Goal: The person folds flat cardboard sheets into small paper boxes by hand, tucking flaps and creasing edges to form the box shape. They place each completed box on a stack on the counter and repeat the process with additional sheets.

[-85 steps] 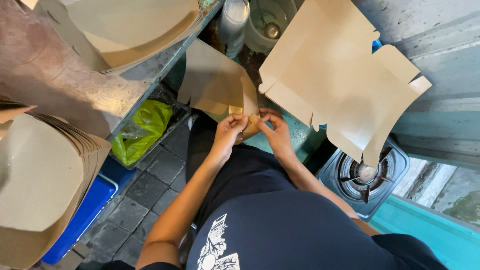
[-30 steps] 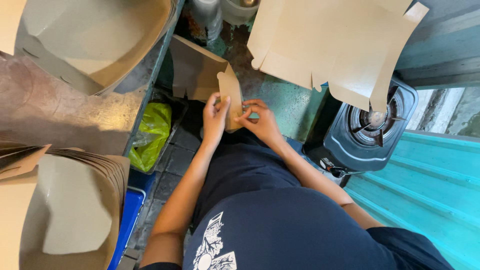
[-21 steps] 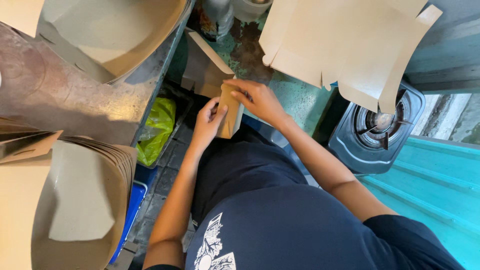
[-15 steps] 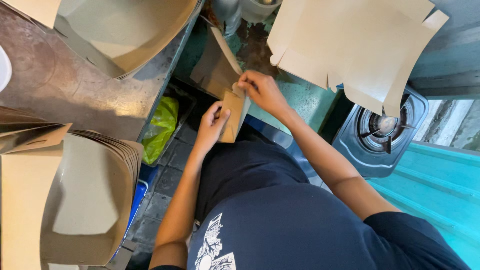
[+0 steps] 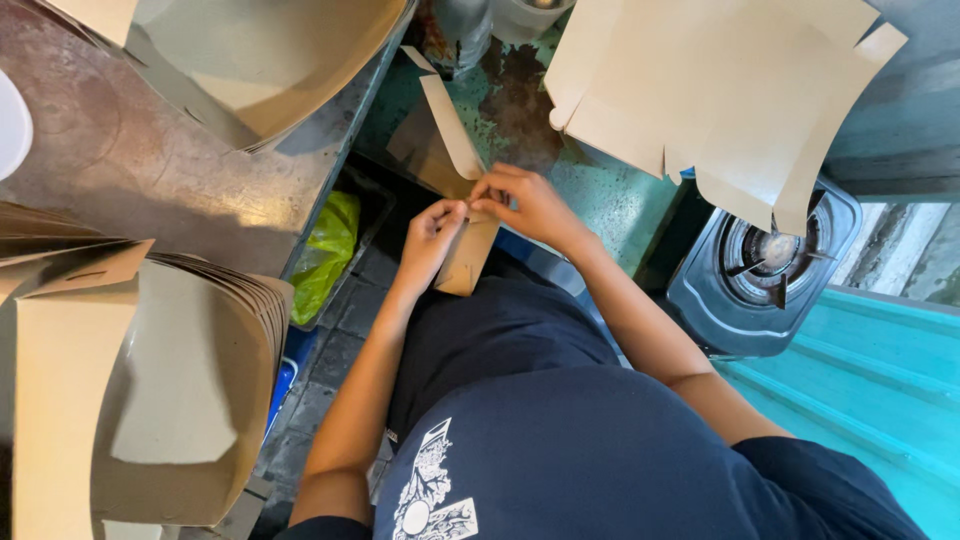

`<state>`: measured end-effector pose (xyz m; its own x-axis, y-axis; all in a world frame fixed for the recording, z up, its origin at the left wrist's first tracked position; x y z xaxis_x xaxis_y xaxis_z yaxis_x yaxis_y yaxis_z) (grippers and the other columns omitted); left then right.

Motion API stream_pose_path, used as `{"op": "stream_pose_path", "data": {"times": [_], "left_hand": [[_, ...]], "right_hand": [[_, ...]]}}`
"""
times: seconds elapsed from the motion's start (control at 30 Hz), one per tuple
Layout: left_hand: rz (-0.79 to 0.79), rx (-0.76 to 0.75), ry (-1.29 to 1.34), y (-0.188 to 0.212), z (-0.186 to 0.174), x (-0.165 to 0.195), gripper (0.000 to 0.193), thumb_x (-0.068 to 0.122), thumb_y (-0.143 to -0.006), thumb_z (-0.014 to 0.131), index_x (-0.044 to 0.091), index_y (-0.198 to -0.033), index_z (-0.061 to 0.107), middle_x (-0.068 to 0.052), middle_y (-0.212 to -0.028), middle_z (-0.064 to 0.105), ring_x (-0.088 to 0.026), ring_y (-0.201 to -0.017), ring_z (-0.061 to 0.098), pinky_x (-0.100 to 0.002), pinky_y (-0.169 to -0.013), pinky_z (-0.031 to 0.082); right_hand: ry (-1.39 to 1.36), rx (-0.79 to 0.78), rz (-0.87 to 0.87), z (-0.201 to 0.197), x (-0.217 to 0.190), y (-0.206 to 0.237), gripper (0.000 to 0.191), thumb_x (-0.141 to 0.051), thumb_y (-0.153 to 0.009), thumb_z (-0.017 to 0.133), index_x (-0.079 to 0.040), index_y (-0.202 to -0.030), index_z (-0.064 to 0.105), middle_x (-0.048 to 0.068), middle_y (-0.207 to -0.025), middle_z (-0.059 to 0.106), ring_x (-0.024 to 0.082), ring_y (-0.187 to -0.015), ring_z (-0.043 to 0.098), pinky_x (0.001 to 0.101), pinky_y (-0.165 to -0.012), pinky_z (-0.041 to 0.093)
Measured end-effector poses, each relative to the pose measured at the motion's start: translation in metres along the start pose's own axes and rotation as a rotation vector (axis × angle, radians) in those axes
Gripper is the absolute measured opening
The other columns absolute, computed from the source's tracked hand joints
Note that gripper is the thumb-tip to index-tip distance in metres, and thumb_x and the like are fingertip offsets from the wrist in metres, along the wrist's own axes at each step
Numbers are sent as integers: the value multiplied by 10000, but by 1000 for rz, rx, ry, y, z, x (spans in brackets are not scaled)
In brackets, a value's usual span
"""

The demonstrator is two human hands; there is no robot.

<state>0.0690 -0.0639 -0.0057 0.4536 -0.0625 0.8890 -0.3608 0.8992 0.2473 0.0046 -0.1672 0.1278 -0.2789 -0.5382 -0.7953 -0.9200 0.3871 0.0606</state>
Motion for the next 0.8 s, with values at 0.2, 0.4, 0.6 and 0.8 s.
{"op": "stream_pose_path", "data": {"times": [0.2, 0.4, 0.6, 0.8], "left_hand": [[-38, 22, 10, -5, 2, -3, 197, 203, -1028, 668, 21, -1094, 703, -23, -910, 739, -45, -801, 652, -200, -711, 512], [41, 154, 52, -9, 12, -10, 184, 177, -1034, 686, 7, -1102, 693, -3, -916, 716, -26, -826, 620, -189, -720, 486], [72, 225, -57, -6, 35, 10, 125, 150, -1039, 667, 29, -1053, 640, -26, -853, 706, -33, -777, 623, -205, -678, 486], [157, 258, -420, 4, 51, 63, 162, 144, -1037, 645, 32, -995, 535, -100, -814, 740, -101, -773, 731, -273, -653, 574]], "right_hand": [[-224, 289, 353, -5, 42, 33, 230, -197, -901, 774, -51, -1073, 727, 56, -870, 705, 121, -783, 686, 277, -691, 551], [-926, 150, 794, 50, 98, 94, 382, -271, -998, 613, -11, -1268, 686, 82, -1157, 749, 145, -955, 725, 294, -845, 610], [-1463, 248, 784, 52, 105, 111, 496, -267, -1023, 503, -50, -1469, 531, 55, -1443, 625, 146, -1221, 640, 321, -1054, 517], [-1607, 198, 848, 61, 102, 117, 476, -262, -1018, 528, -75, -1455, 546, 36, -1463, 608, 151, -1249, 612, 325, -1064, 490]]}}
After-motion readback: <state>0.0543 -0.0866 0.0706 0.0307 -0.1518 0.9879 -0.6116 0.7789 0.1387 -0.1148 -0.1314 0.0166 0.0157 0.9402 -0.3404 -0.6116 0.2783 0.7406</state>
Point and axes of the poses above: each hand's wrist, its own y-axis away from the middle knuckle, its own z-axis out of the palm, x = y × z, the point moved 10 cm from there along -y, towards the middle knuckle
